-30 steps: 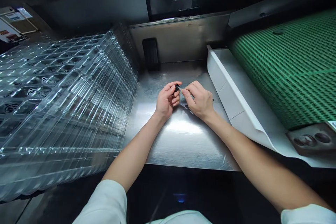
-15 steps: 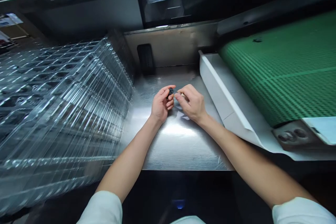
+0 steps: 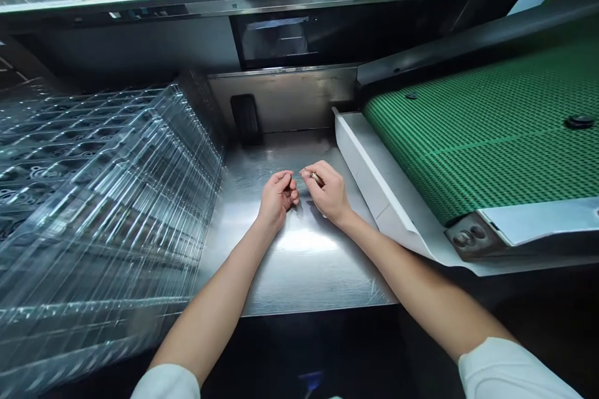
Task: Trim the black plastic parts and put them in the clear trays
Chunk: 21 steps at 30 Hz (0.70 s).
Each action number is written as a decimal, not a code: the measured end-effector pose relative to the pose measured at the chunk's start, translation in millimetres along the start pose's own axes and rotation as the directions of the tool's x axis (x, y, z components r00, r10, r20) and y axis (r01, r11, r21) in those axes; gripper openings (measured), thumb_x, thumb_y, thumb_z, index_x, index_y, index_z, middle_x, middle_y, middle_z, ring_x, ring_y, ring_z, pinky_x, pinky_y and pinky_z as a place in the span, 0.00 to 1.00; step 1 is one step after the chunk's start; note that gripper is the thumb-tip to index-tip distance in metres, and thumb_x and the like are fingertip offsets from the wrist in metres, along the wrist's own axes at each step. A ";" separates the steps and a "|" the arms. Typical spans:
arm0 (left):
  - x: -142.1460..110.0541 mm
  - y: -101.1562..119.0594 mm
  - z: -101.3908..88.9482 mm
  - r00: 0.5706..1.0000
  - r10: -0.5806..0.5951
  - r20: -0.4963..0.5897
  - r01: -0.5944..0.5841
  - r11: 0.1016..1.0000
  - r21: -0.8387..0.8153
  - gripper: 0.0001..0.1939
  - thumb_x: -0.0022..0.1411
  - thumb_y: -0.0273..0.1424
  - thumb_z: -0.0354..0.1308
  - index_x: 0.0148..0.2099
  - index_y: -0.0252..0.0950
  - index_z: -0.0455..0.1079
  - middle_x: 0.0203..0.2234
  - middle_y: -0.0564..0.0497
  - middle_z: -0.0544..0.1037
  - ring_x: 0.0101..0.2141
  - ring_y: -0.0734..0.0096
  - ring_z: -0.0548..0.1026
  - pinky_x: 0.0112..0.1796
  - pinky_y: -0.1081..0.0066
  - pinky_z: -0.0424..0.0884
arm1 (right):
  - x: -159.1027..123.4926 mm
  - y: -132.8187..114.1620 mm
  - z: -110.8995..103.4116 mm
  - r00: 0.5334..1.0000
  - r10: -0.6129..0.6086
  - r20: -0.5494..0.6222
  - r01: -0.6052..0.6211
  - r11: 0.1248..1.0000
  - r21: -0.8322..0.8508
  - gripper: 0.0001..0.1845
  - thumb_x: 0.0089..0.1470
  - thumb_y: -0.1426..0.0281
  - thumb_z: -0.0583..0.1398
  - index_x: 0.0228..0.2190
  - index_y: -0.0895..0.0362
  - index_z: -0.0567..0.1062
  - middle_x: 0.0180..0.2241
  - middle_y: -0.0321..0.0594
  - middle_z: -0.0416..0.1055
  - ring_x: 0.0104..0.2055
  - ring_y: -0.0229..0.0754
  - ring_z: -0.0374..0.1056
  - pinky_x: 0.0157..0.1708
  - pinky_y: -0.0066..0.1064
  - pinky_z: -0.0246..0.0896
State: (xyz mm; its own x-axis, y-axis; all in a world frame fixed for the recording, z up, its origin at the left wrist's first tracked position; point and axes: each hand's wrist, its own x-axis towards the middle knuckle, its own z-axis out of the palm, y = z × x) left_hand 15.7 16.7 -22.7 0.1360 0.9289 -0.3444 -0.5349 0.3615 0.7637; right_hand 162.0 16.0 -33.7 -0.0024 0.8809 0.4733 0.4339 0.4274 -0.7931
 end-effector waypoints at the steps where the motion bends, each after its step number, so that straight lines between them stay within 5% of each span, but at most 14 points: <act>1: 1.0 0.0 -1.0 1.000 -0.005 -0.023 0.004 1.000 -0.004 0.12 0.64 0.33 0.67 0.44 0.37 0.67 0.24 0.58 0.70 0.19 0.78 0.68 0.21 0.76 0.65 | 0.0 -0.1 0.2 1.000 0.004 0.000 -0.004 1.000 -0.006 0.12 0.69 0.64 0.58 0.35 0.54 0.78 0.35 0.39 0.73 0.34 0.41 0.67 0.37 0.34 0.60; 10: 2.8 1.9 1.8 0.994 -0.007 -0.112 0.002 0.999 -0.043 0.04 0.68 0.26 0.57 0.43 0.36 0.64 0.31 0.51 0.78 0.27 0.73 0.77 0.36 0.67 0.78 | -2.2 0.5 3.2 0.999 -0.050 0.017 0.051 0.999 -0.009 0.09 0.67 0.66 0.59 0.35 0.54 0.78 0.36 0.40 0.76 0.38 0.42 0.71 0.40 0.34 0.62; 14: 7.0 -2.2 -3.3 0.994 0.072 -0.082 -0.048 0.964 0.263 0.02 0.69 0.28 0.55 0.43 0.38 0.65 0.30 0.53 0.76 0.26 0.73 0.73 0.32 0.70 0.73 | -1.5 -0.4 2.8 0.999 -0.039 0.025 0.040 0.999 -0.019 0.11 0.67 0.65 0.58 0.35 0.54 0.78 0.35 0.39 0.75 0.37 0.42 0.70 0.39 0.33 0.62; 16: 6.3 -6.2 -6.2 0.981 0.192 0.028 -0.172 0.798 0.577 0.02 0.70 0.29 0.54 0.43 0.38 0.68 0.31 0.52 0.76 0.30 0.69 0.73 0.35 0.70 0.71 | -0.8 -1.9 1.6 0.999 -0.028 0.025 0.029 0.999 -0.015 0.12 0.68 0.64 0.57 0.35 0.54 0.78 0.35 0.40 0.75 0.37 0.42 0.70 0.40 0.33 0.62; 18: 4.0 -10.8 -8.6 0.936 0.276 0.217 -0.328 0.465 0.822 0.04 0.70 0.29 0.54 0.42 0.39 0.71 0.35 0.49 0.78 0.38 0.64 0.74 0.42 0.66 0.70 | 0.3 -2.7 0.2 1.000 -0.015 0.011 0.016 1.000 -0.015 0.13 0.68 0.63 0.57 0.36 0.54 0.78 0.36 0.40 0.76 0.39 0.43 0.71 0.41 0.34 0.63; 21: 1.9 -15.6 -11.3 0.871 0.226 0.437 -0.447 -0.005 0.894 0.08 0.71 0.28 0.53 0.43 0.39 0.74 0.42 0.43 0.79 0.46 0.56 0.73 0.49 0.60 0.68 | 1.9 -1.6 -0.9 1.000 0.005 -0.009 -0.006 1.000 -0.019 0.14 0.68 0.62 0.56 0.36 0.54 0.78 0.36 0.40 0.76 0.39 0.43 0.71 0.42 0.33 0.63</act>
State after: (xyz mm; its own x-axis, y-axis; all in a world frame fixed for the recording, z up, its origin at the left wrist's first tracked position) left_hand 14.9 11.9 -41.5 0.3616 0.9257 0.1112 0.6876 -0.3454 0.6387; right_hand 162.1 16.8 -31.2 0.0085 0.8812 0.4726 0.4512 0.4184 -0.7883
